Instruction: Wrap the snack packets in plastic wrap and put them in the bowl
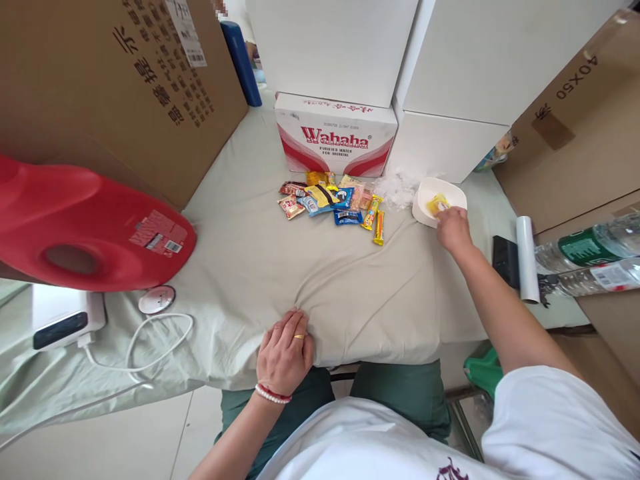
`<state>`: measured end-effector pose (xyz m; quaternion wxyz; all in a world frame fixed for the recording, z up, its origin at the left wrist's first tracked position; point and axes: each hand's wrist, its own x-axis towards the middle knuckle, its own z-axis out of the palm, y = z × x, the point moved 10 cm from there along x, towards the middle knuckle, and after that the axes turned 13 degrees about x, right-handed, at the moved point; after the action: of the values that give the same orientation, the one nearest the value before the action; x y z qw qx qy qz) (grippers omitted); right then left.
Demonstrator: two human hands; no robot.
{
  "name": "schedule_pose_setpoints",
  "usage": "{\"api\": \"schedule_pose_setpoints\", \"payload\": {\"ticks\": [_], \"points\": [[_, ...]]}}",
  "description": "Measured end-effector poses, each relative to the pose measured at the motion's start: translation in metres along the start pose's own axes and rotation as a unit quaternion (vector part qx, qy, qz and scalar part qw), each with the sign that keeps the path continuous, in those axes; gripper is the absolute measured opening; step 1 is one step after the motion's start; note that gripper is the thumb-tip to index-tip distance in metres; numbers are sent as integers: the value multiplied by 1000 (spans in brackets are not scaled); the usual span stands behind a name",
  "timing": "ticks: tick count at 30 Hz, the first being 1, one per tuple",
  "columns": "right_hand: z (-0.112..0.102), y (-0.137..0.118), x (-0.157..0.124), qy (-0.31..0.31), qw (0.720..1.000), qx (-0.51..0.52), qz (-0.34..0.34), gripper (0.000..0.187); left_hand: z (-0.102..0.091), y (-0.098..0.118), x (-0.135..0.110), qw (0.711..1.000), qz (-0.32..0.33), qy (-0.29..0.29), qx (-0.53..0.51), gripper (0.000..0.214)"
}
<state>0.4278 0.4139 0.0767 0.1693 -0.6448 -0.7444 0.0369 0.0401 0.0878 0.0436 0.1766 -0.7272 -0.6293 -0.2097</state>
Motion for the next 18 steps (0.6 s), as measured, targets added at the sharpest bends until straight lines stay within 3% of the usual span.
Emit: {"api": "schedule_pose_setpoints", "payload": {"ticks": [4,7,10,12,15,18], "points": [[-5,-59,16,52,998,13,-13,40,-6,3,2,1000,11,26,14,41],[32,-97,34,-30,999,7,16,38,-6,4,3,999,18,26,29,39],[68,-108,41,-93,993,-4,68,37,-4,4,2,999,21,18,38,37],[76,-108,36,-87,993,11,84,35,-3,4,1,999,19,13,38,36],[65,-108,11,-37,995,57,70,32,-2,4,1,999,17,17,33,37],[40,-112,-38,6,989,144,14,26,-3,4,1,999,16,25,25,37]]}}
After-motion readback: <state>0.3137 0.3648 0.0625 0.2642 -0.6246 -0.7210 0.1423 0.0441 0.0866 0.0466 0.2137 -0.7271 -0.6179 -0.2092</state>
